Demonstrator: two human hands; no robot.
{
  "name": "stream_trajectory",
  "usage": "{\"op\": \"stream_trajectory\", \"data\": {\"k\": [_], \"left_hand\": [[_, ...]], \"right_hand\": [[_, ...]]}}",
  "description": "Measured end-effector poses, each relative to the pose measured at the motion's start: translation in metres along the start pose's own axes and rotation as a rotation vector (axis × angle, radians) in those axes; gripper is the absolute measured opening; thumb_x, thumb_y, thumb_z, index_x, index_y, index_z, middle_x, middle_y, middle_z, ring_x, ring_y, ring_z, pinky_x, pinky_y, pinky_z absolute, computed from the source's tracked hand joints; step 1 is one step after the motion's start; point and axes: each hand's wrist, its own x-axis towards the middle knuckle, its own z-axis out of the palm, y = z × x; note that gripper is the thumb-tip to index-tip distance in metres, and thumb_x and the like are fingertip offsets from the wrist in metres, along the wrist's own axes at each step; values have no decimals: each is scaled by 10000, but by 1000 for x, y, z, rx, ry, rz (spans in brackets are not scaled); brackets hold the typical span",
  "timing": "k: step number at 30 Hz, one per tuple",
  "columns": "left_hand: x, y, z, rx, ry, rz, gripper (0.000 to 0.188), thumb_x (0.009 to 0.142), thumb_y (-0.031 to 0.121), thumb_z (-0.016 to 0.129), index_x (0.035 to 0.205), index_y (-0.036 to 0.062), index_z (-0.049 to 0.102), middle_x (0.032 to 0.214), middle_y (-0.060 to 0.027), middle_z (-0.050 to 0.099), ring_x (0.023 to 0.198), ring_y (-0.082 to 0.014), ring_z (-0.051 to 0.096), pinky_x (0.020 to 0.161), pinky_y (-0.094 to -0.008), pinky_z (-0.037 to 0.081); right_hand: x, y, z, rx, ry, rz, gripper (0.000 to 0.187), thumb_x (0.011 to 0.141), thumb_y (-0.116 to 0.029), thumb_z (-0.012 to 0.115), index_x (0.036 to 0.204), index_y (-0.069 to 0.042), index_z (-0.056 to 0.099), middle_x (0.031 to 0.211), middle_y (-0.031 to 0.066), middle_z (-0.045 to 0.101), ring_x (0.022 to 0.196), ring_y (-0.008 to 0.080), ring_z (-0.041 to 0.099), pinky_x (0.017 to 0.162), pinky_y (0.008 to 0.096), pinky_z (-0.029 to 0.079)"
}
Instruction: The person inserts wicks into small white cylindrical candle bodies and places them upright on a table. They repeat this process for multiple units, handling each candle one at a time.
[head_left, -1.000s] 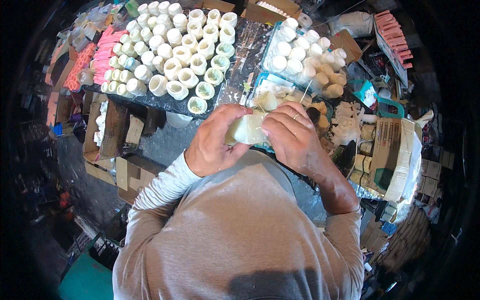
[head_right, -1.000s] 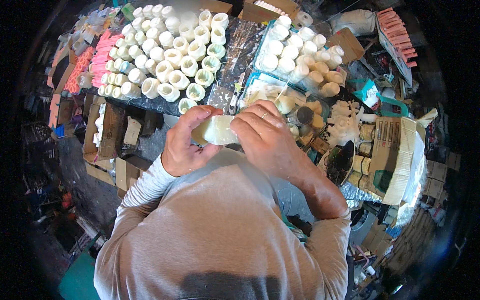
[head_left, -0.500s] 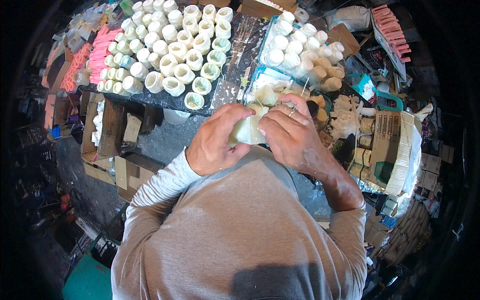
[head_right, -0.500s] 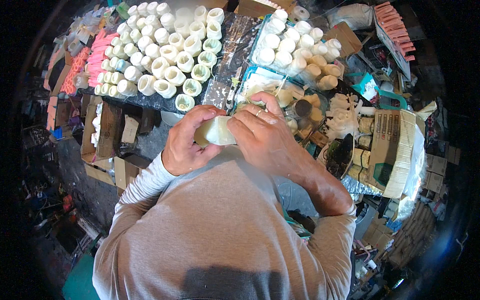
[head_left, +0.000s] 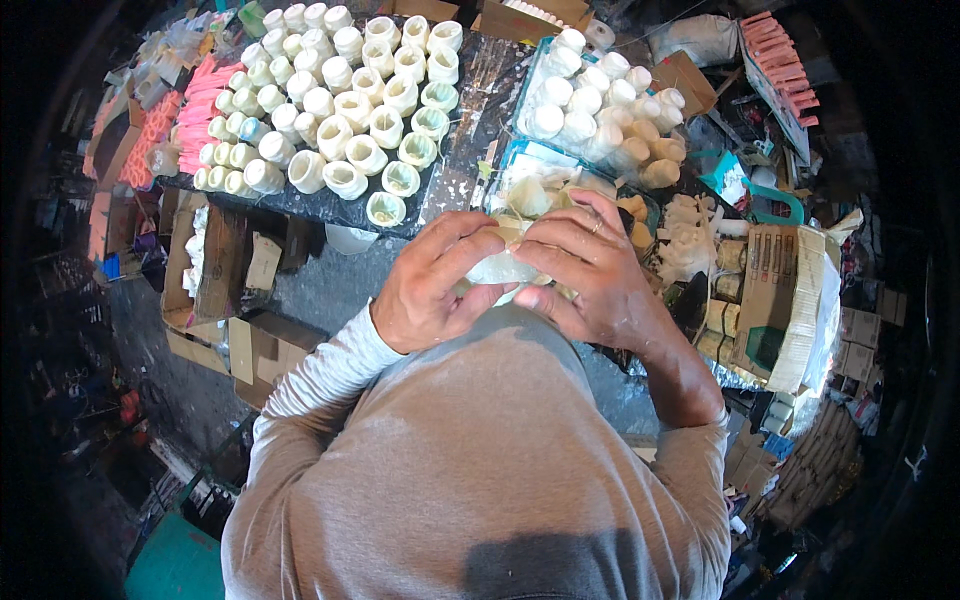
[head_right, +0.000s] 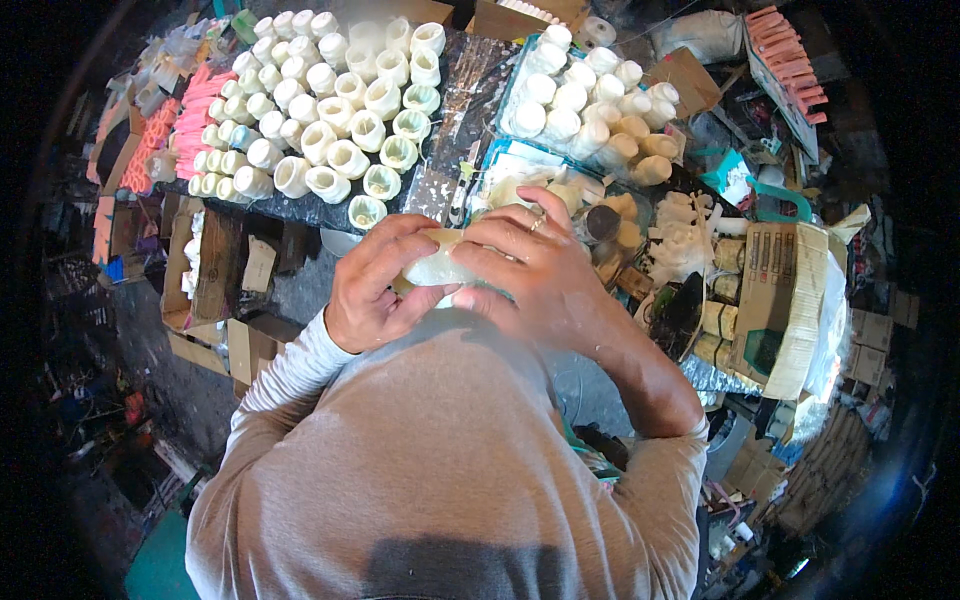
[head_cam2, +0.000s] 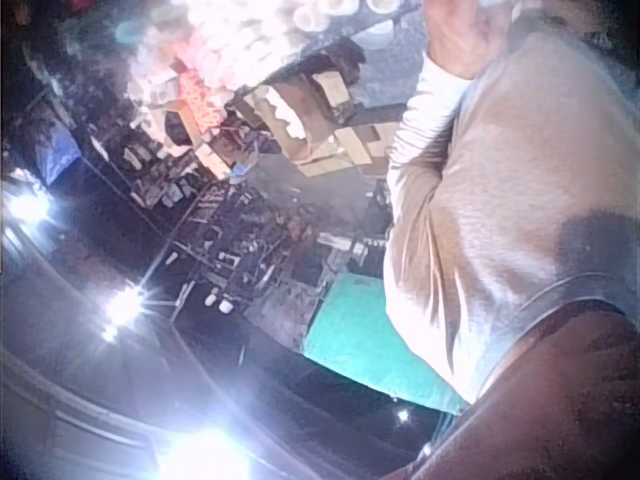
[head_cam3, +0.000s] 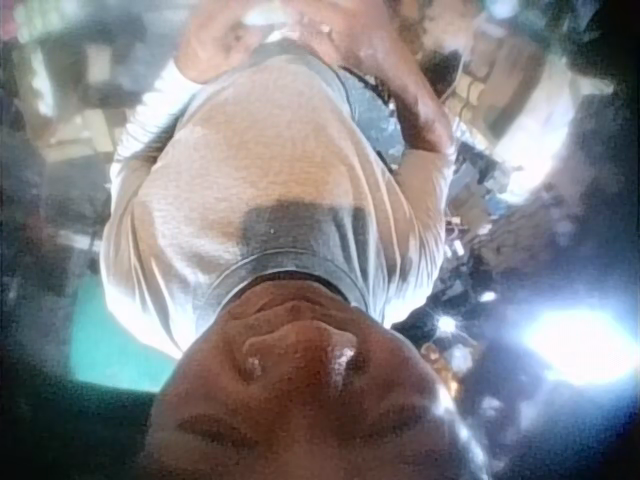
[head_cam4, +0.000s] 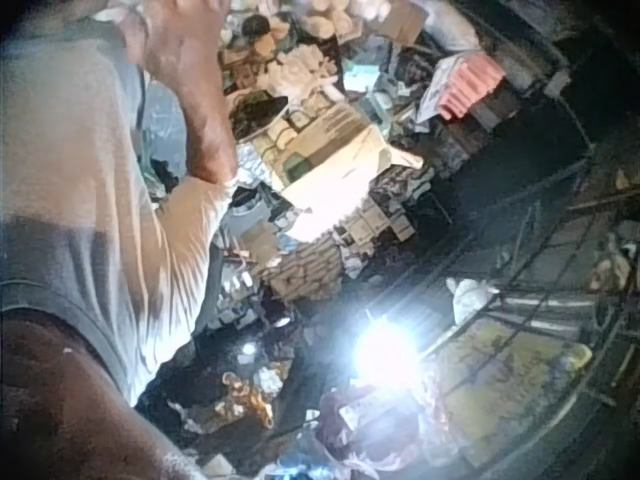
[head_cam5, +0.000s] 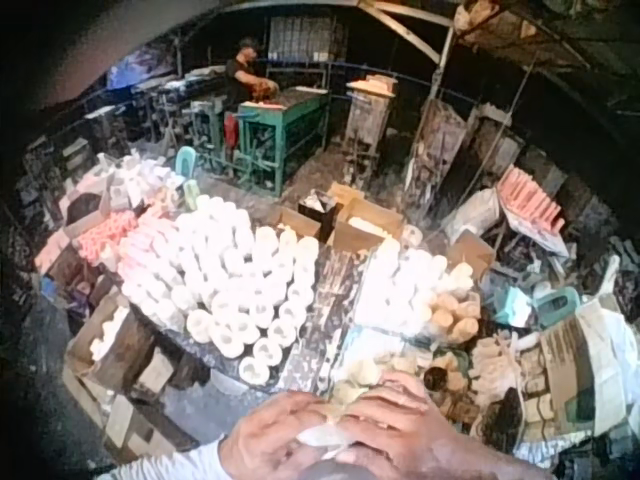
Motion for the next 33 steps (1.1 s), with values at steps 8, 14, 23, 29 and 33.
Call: {"op": "stream_trajectory", "data": {"k": [8, 14, 23, 29, 33], "left_hand": [[2, -3, 2, -114, 33, -7, 545, 762, 33, 896, 1232, -40, 630, 1153, -239, 690, 1025, -404, 708, 898, -444, 587], [-3, -5, 8, -175, 49, -26, 568, 763, 10, 890, 1256, -39, 612, 1176, -247, 701, 1055, -406, 719, 923, -446, 587], [-6, -7, 13, -254, 110, -44, 584, 797, -25, 877, 1302, -42, 584, 1211, -256, 711, 1080, -395, 728, 933, -440, 589], [-4, -7, 13, -245, 122, -22, 595, 788, -41, 866, 1309, -48, 578, 1211, -257, 713, 1076, -390, 732, 929, -439, 594], [-3, -10, 13, -234, 132, -3, 596, 784, -52, 857, 1311, -48, 578, 1209, -256, 713, 1076, -393, 732, 932, -440, 595]], "right_hand": [[-8, 3, 13, -6, 108, -4, 347, 850, -310, 868, 1116, -104, 785, 1123, 31, 733, 1066, 232, 708, 1180, 578, 354], [-9, 1, 12, 7, 87, 10, 357, 783, -274, 918, 1064, -97, 787, 1065, 62, 735, 1047, 265, 699, 1160, 585, 389], [-6, 3, 15, 22, 217, -25, 319, 767, -199, 924, 1052, -137, 797, 1021, -5, 746, 941, 185, 726, 1180, 572, 380], [-7, 4, 16, 4, 258, -61, 353, 727, -190, 943, 1046, -132, 806, 1002, -4, 759, 919, 180, 731, 1180, 567, 382], [-4, 4, 14, -31, 256, -75, 332, 725, -189, 934, 1028, -137, 810, 1008, -17, 752, 943, 169, 722, 1183, 556, 374]]}}
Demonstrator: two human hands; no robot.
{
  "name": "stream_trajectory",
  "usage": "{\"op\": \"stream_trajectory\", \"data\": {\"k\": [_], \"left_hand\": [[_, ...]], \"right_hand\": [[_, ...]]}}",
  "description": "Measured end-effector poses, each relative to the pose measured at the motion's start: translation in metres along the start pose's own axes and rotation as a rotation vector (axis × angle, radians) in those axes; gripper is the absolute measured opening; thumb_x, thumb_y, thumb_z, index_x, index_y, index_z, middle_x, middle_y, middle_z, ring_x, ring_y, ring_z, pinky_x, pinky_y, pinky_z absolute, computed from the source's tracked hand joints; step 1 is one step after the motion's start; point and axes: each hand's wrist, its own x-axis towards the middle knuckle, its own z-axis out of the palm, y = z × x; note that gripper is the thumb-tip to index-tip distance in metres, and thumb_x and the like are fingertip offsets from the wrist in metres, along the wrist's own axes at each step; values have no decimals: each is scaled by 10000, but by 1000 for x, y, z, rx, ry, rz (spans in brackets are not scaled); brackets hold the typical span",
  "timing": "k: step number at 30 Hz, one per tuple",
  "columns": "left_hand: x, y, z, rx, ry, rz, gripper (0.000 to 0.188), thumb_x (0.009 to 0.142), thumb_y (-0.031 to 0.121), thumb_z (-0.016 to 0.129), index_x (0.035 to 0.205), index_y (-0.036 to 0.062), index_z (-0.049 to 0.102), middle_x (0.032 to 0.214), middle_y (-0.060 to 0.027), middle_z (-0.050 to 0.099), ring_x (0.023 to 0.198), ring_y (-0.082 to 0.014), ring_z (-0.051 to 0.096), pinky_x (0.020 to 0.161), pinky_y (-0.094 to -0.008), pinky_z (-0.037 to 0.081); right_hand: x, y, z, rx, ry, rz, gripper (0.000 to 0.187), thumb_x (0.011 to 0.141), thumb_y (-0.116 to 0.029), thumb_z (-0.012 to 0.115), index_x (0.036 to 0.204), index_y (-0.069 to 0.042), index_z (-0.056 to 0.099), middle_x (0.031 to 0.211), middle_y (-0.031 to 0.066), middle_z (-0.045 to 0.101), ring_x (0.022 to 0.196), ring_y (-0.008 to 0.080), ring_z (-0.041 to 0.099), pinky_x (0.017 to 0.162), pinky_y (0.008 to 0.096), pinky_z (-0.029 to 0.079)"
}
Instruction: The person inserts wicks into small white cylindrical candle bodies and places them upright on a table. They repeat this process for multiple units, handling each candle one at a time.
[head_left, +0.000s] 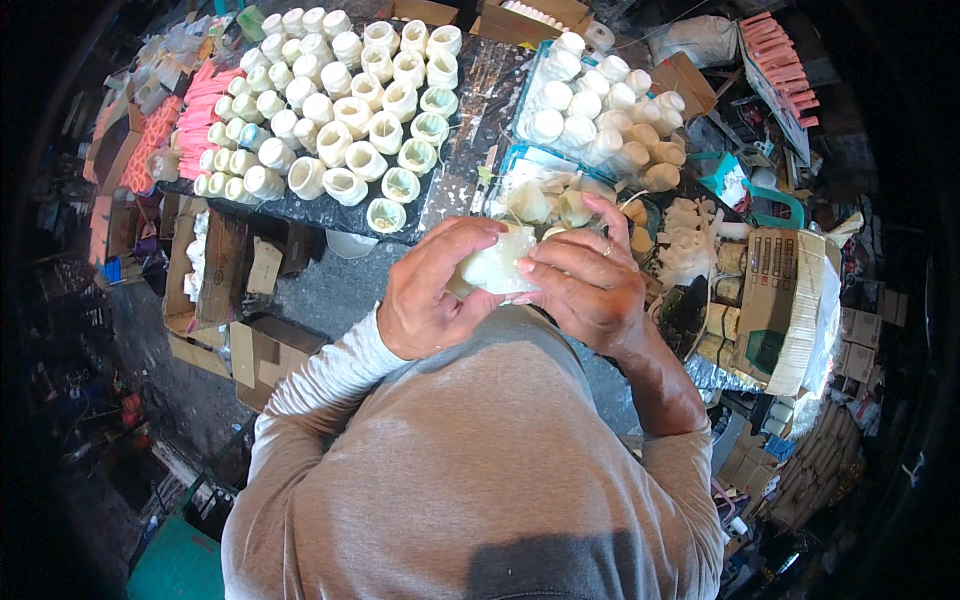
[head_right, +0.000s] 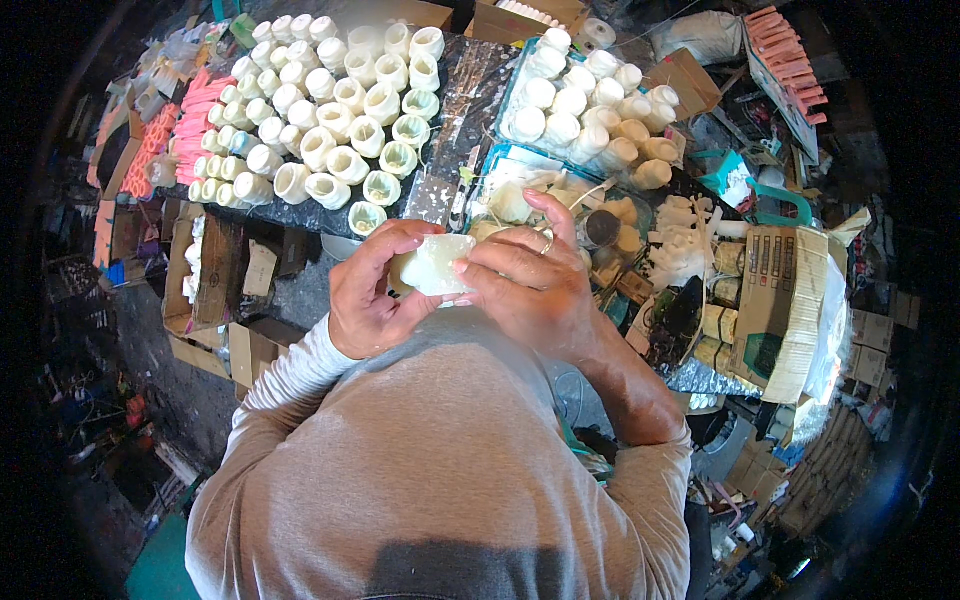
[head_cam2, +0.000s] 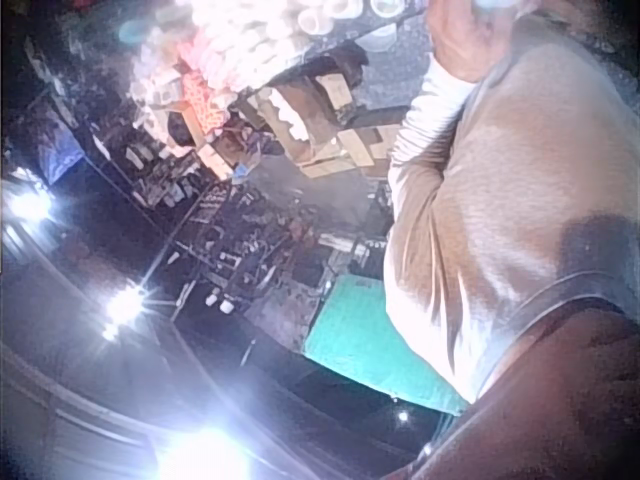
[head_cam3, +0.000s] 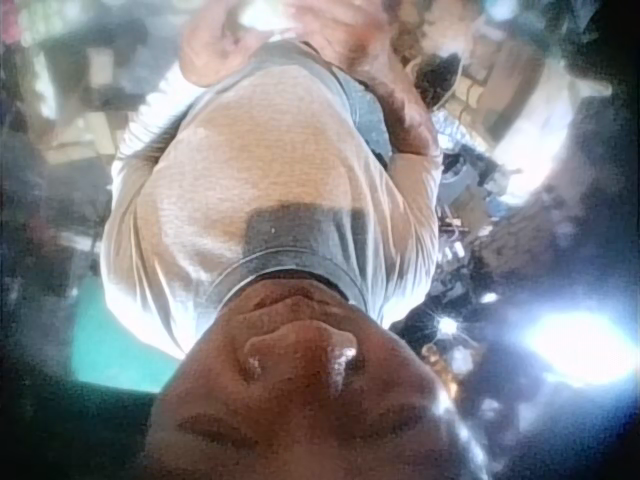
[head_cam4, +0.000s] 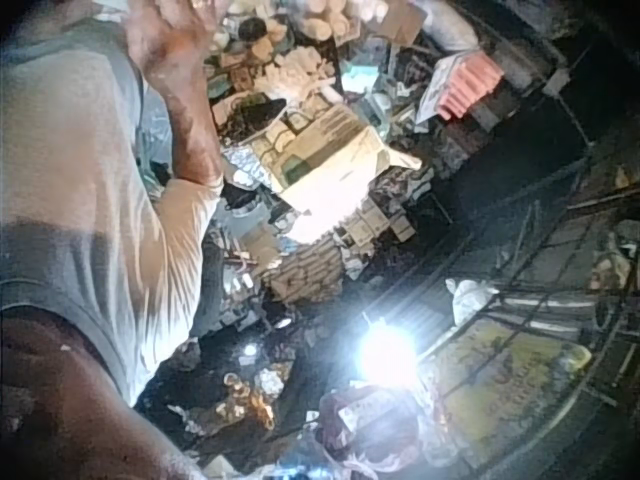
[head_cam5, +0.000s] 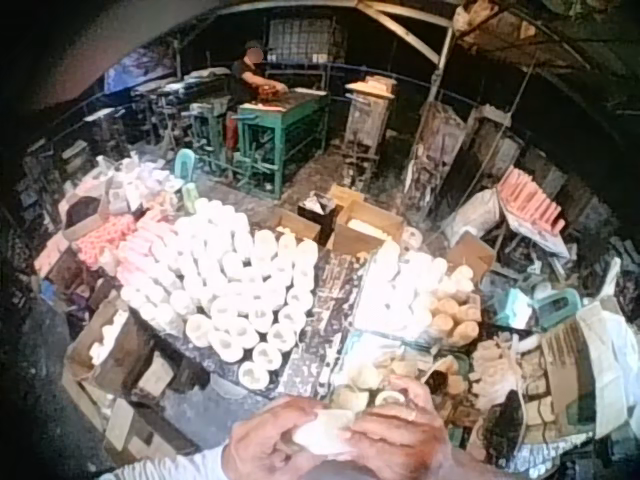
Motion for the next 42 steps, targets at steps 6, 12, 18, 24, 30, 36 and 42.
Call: {"op": "stream_trajectory", "data": {"k": [6, 12, 18, 24, 30, 36, 42], "left_hand": [[3, -4, -4, -14, -30, 60, 578, 853, -49, 848, 1336, -17, 533, 1201, -287, 703, 1109, -380, 713, 920, -460, 591], [6, -4, 3, -54, 51, 61, 493, 816, -52, 835, 1252, -49, 605, 1177, -267, 730, 1045, -368, 745, 901, -424, 602], [2, -14, 6, -188, 95, -163, 451, 870, -107, 812, 1257, 0, 608, 1244, -261, 706, 1181, -294, 688, 970, -403, 576], [3, -38, -17, -53, -228, -459, 502, 879, 37, 865, 1323, -7, 635, 1368, -165, 669, 1236, -230, 657, 1028, -360, 548], [-5, -47, -16, -325, -272, -548, 751, 875, 107, 885, 1529, 12, 529, 1558, -125, 467, 1364, -235, 552, 1107, -379, 518], [-16, -53, 5, 121, -117, -444, 553, 910, 138, 837, 1395, -7, 616, 1305, -180, 654, 1105, -257, 705, 878, -346, 602], [-18, -67, 14, 247, 134, -380, 298, 841, -9, 698, 1135, -18, 741, 977, -184, 752, 916, -328, 751, 812, -410, 598]], "right_hand": [[5, -2, -4, -81, -98, 6, 324, 730, -237, 908, 1016, -133, 799, 1088, -12, 725, 1071, 176, 680, 1188, 571, 359], [6, 0, 1, 183, -110, 141, 365, 770, -182, 914, 1073, -71, 746, 1212, 138, 678, 1230, 273, 641, 1124, 536, 457], [0, -3, 50, 485, 80, 354, 371, 854, -1, 847, 1199, -20, 712, 1254, 219, 679, 1144, 342, 711, 967, 415, 566], [-20, 23, 78, 825, -61, 566, 279, 929, -2, 793, 1200, 4, 728, 1228, 169, 718, 1102, 245, 716, 901, 353, 578], [-39, 54, 109, 1510, 249, 1022, 282, 1050, -50, 687, 1324, 11, 660, 1202, 85, 737, 1064, 162, 709, 966, 343, 586], [-34, 56, 116, 1563, 229, 1099, 344, 1050, -79, 694, 1374, -7, 606, 1230, 84, 715, 1106, 160, 691, 970, 336, 569], [-31, 25, 112, 1455, 144, 936, 435, 1002, -78, 754, 1389, -32, 562, 1222, 59, 702, 1117, 160, 680, 935, 347, 577]]}}
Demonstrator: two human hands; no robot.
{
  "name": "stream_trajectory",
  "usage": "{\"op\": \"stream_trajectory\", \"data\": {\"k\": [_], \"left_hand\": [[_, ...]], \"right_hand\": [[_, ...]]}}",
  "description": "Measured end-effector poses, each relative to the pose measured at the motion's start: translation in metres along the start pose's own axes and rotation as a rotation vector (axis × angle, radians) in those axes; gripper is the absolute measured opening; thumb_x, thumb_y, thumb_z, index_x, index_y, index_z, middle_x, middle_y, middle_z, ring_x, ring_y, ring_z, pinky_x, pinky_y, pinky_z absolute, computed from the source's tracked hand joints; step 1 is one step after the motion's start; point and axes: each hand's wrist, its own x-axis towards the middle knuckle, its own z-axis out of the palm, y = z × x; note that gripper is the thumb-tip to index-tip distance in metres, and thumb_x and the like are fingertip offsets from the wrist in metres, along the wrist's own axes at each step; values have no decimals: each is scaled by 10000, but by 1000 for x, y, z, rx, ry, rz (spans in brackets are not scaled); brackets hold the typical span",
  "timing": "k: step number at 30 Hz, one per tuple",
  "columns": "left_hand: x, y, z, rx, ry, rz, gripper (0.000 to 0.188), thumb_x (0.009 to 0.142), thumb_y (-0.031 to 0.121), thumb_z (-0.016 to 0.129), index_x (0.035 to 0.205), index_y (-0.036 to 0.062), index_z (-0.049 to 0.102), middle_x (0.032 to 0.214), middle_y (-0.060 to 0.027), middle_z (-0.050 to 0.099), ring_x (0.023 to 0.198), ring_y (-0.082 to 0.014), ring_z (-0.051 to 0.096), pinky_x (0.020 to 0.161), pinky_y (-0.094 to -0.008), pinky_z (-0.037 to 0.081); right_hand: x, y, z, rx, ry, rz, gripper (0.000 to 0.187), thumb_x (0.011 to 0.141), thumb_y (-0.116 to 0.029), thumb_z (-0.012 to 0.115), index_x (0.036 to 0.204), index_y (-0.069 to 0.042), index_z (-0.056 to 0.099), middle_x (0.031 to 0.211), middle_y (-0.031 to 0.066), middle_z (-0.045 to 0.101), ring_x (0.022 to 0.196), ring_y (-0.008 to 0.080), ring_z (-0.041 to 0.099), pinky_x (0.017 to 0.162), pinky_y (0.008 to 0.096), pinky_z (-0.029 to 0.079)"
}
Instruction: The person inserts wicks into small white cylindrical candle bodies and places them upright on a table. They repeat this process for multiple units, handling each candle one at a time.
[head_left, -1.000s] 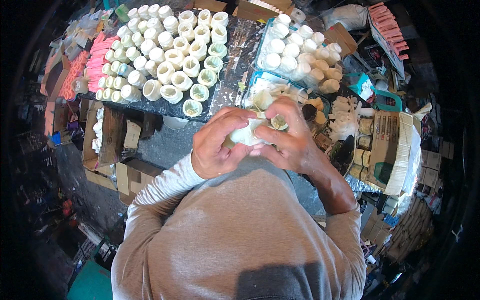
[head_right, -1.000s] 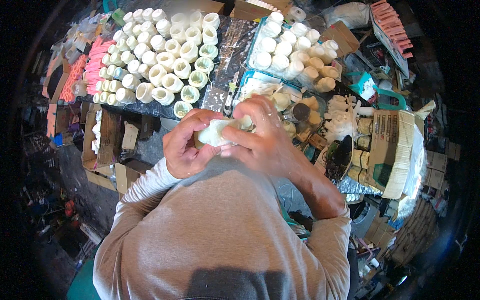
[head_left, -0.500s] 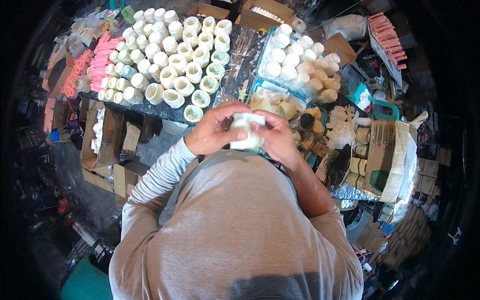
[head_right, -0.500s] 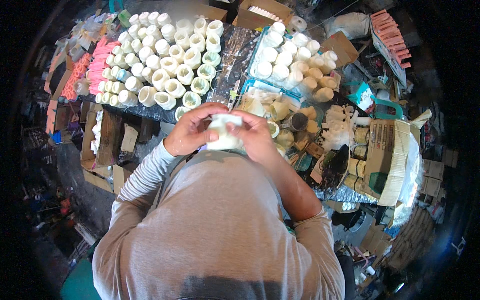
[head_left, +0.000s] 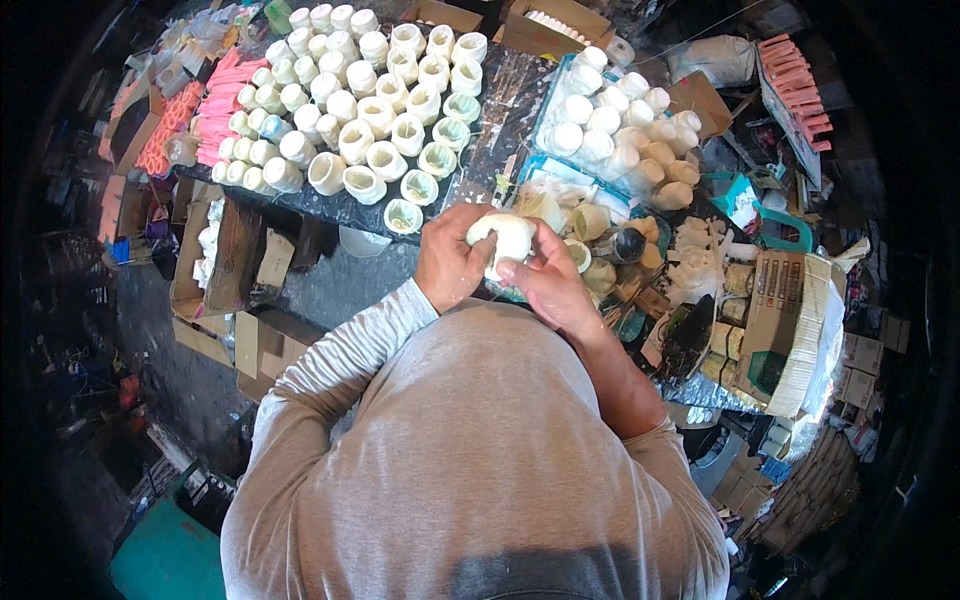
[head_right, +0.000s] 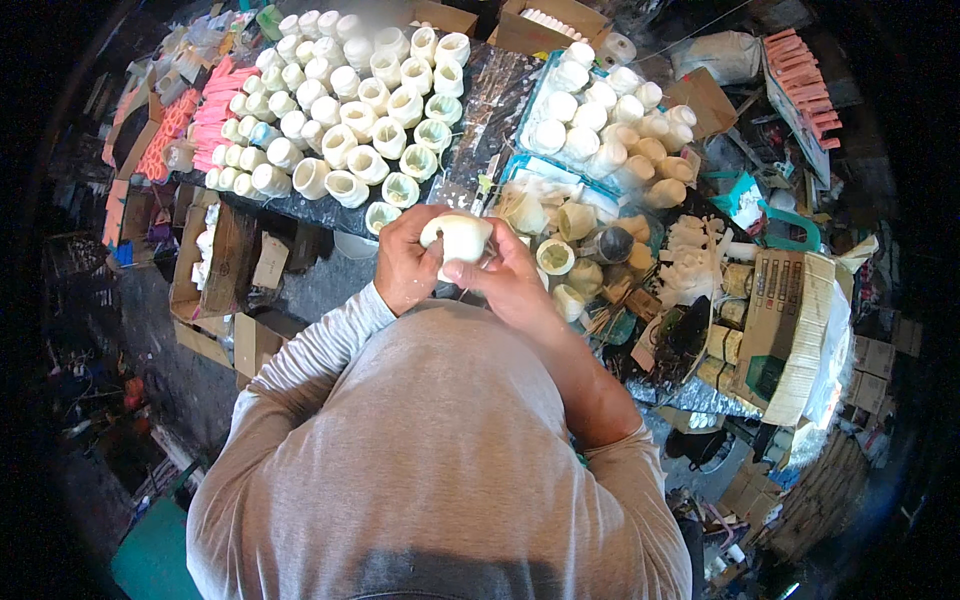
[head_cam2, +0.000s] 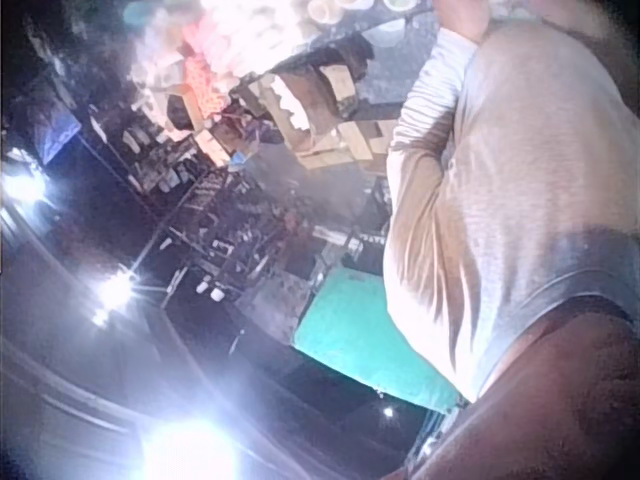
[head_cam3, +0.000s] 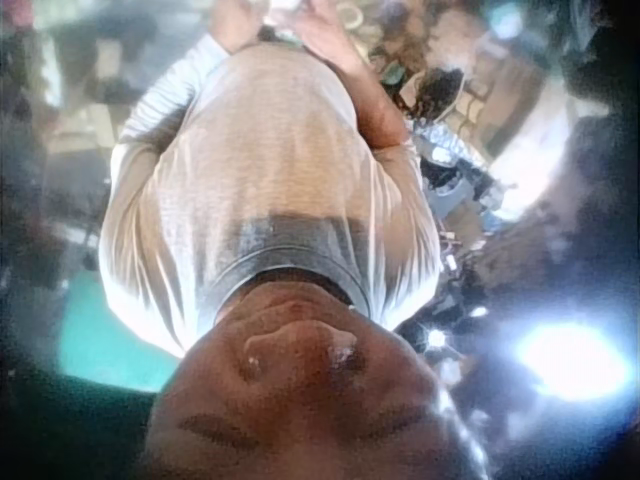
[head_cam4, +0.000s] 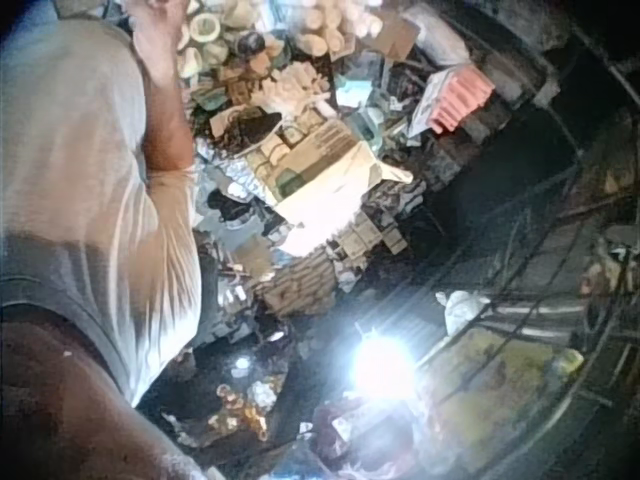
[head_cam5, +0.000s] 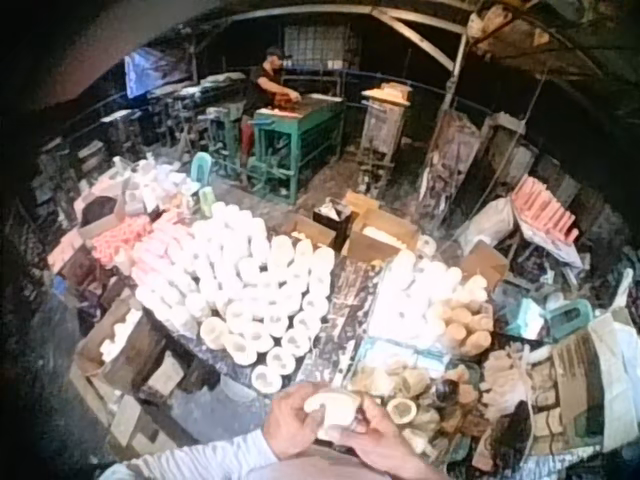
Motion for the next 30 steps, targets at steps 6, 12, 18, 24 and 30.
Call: {"op": "stream_trajectory", "data": {"k": [6, 12, 18, 24, 30], "left_hand": [[-2, -9, 9, 113, 21, 139, 354, 790, 34, 772, 1141, 4, 737, 1004, -192, 709, 883, -397, 717, 779, -453, 588], [6, -15, 17, 130, 2, 181, 363, 753, 11, 732, 1114, -22, 742, 1008, -213, 714, 893, -415, 728, 775, -442, 599], [6, -28, 24, -152, -50, -201, 320, 801, -41, 634, 1084, -53, 782, 990, -146, 794, 854, -217, 741, 783, -329, 585], [13, -25, 26, -435, -130, -475, 310, 837, -48, 630, 1118, -33, 760, 969, -52, 761, 855, -114, 681, 780, -262, 553], [34, -3, 12, -30, -104, 445, 347, 689, -67, 720, 1019, 24, 662, 1076, -131, 582, 975, -306, 620, 838, -413, 552]], "right_hand": [[2, 2, -6, 153, 121, 224, 391, 1034, -61, 680, 1413, -71, 585, 1297, 59, 692, 1167, 179, 663, 961, 431, 551], [9, 13, -18, 142, 166, 114, 410, 1035, -66, 666, 1435, -70, 574, 1329, 64, 688, 1178, 189, 655, 982, 489, 526], [5, 26, -35, 331, 204, 260, 414, 1037, -137, 692, 1430, -58, 588, 1310, 90, 694, 1188, 249, 654, 972, 487, 528], [0, 29, -28, 626, 27, 235, 536, 1028, -259, 719, 1492, -61, 536, 1370, 114, 658, 1238, 291, 635, 1022, 530, 523], [-5, 22, -24, 731, -15, 208, 541, 1015, -242, 720, 1496, -66, 547, 1391, 84, 661, 1295, 253, 612, 1108, 486, 461]]}}
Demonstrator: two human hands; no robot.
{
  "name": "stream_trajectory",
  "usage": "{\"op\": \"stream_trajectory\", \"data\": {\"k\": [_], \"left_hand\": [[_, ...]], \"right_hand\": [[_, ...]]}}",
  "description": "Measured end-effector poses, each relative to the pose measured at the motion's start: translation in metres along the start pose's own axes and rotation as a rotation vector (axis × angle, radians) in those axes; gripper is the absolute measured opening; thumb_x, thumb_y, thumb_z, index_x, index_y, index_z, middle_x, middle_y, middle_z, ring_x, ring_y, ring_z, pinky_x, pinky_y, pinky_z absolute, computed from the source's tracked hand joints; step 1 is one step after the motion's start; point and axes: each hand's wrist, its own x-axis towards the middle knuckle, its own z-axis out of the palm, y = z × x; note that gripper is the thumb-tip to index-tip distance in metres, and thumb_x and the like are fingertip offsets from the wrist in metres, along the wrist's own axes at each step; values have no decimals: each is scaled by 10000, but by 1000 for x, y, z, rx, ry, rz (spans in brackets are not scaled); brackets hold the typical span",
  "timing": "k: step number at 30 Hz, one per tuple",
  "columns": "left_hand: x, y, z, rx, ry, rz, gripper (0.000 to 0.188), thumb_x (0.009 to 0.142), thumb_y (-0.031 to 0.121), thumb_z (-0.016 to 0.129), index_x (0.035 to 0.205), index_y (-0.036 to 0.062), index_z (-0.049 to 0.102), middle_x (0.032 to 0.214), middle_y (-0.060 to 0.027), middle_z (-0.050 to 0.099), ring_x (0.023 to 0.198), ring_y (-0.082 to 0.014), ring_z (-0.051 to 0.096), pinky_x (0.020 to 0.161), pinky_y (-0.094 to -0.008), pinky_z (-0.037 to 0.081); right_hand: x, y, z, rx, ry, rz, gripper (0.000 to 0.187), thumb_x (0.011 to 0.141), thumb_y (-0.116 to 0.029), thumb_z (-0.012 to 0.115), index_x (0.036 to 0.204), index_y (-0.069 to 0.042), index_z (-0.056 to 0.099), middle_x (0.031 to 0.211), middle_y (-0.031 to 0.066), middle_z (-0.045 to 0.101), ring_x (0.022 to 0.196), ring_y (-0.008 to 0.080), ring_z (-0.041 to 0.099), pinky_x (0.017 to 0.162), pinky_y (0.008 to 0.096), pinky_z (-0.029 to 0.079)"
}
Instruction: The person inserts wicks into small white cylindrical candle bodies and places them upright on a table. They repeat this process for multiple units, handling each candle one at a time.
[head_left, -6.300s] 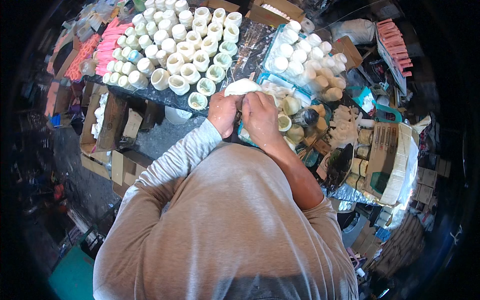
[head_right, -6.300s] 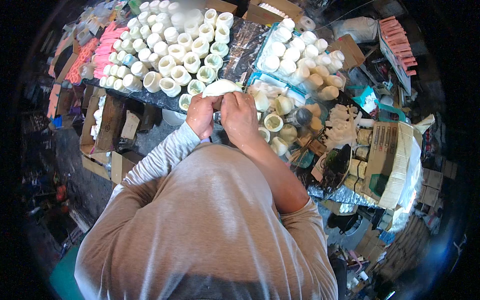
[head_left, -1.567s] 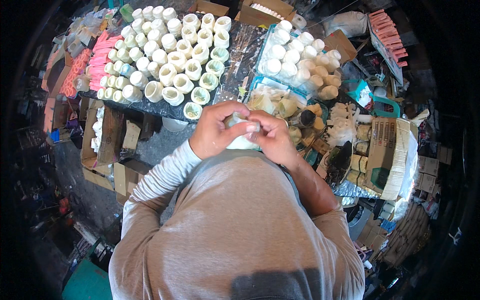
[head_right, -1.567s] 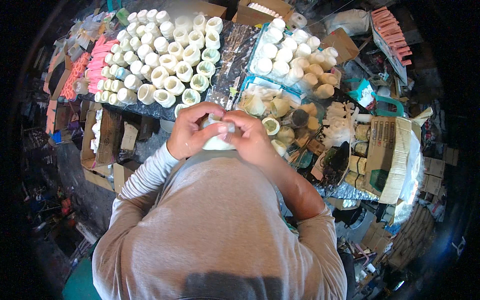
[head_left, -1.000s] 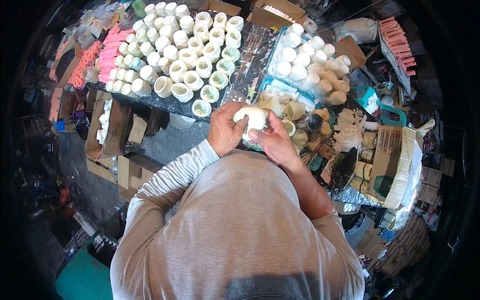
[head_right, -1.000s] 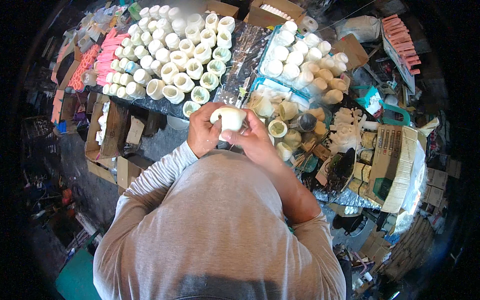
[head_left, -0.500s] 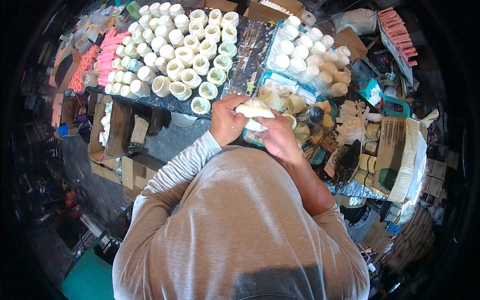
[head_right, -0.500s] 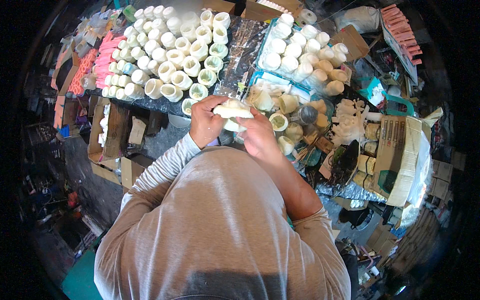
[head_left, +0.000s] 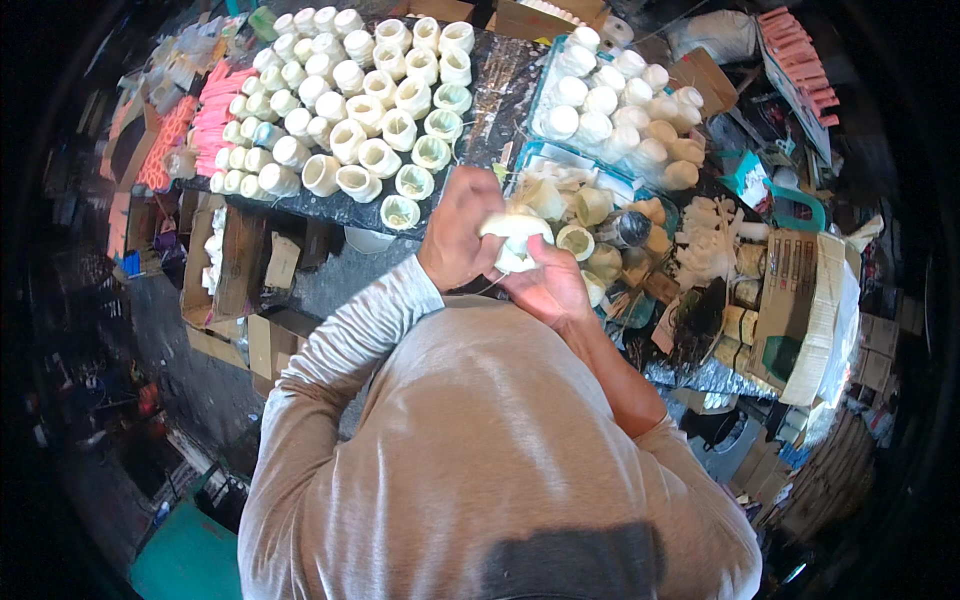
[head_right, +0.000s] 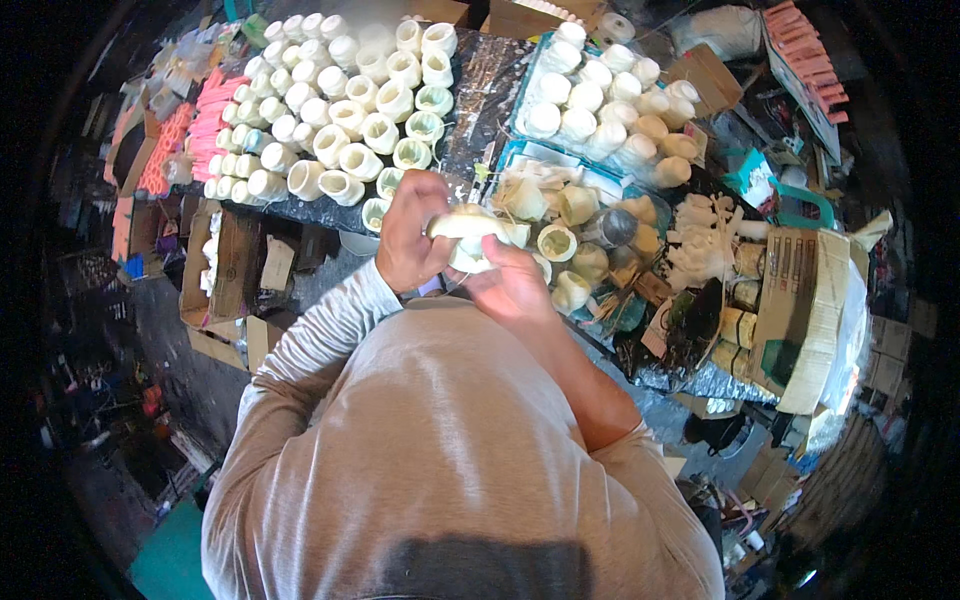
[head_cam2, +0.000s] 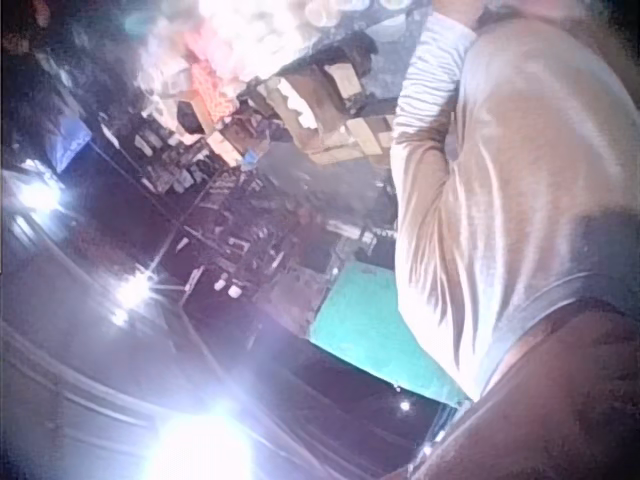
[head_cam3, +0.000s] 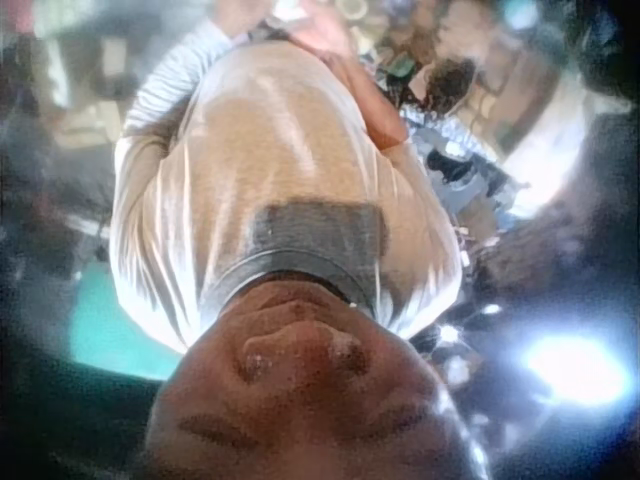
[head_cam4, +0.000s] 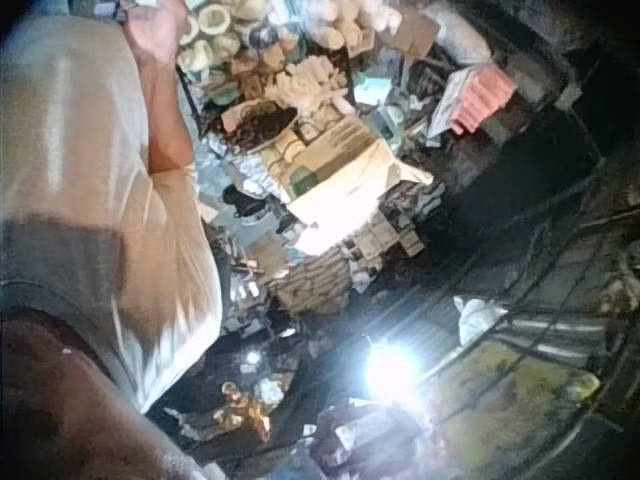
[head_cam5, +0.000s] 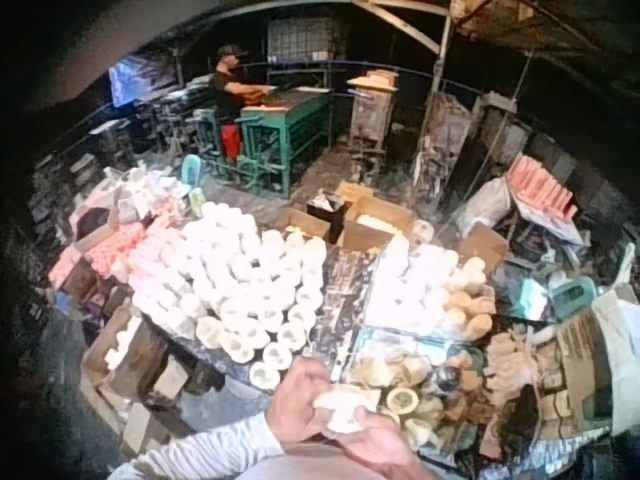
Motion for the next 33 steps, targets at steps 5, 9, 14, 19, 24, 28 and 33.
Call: {"op": "stream_trajectory", "data": {"k": [5, 9, 14, 19, 24, 28, 33], "left_hand": [[20, 0, -32, 144, -374, 474, 327, 712, -60, 756, 1019, 19, 679, 1163, -160, 568, 1028, -401, 610, 840, -475, 560], [9, 7, -39, 247, -421, 240, 395, 741, -23, 786, 1130, 34, 738, 1193, -168, 587, 1067, -363, 643, 816, -424, 577], [-8, 15, -26, 133, -288, -120, 290, 866, -70, 746, 1143, 17, 740, 1119, -147, 649, 909, -305, 711, 779, -386, 584], [-5, 11, -35, 137, -344, 81, 308, 851, -102, 743, 1129, 29, 750, 1108, -145, 650, 914, -301, 708, 768, -378, 584], [-3, 15, -32, 102, -403, -59, 281, 857, -82, 757, 1112, 36, 762, 1081, -142, 648, 898, -309, 702, 761, -381, 581], [-4, 21, -27, 127, -455, -137, 242, 873, -34, 782, 1106, 30, 765, 1062, -140, 653, 892, -325, 700, 766, -398, 577], [-4, 24, -23, 134, -464, -166, 236, 882, -8, 790, 1113, 31, 767, 1050, -143, 656, 888, -335, 698, 773, -406, 573]], "right_hand": [[4, -4, -5, -42, 24, 14, 495, 1005, -241, 717, 1453, -86, 574, 1364, 56, 666, 1252, 222, 617, 1046, 460, 451], [9, -5, -7, -103, 86, 31, 449, 1027, -217, 698, 1443, -95, 581, 1331, 50, 678, 1176, 222, 643, 934, 412, 470], [5, -7, -4, -108, -45, 13, 571, 1041, -274, 700, 1496, 18, 515, 1356, 118, 669, 1290, 276, 637, 1107, 510, 482], [1, -9, -3, -50, -86, 89, 544, 1049, -260, 686, 1486, 20, 522, 1359, 120, 669, 1267, 288, 648, 1099, 511, 487], [3, -8, -7, -119, -17, 49, 486, 1057, -231, 675, 1443, 42, 563, 1311, 133, 690, 1223, 289, 670, 1076, 493, 507], [1, -5, -9, -214, 103, 9, 439, 1056, -206, 675, 1399, 57, 599, 1265, 140, 707, 1180, 282, 687, 1058, 470, 519], [-1, -7, -10, -176, 109, 23, 403, 1051, -180, 682, 1370, 59, 616, 1243, 144, 709, 1149, 281, 696, 1036, 464, 535]]}}
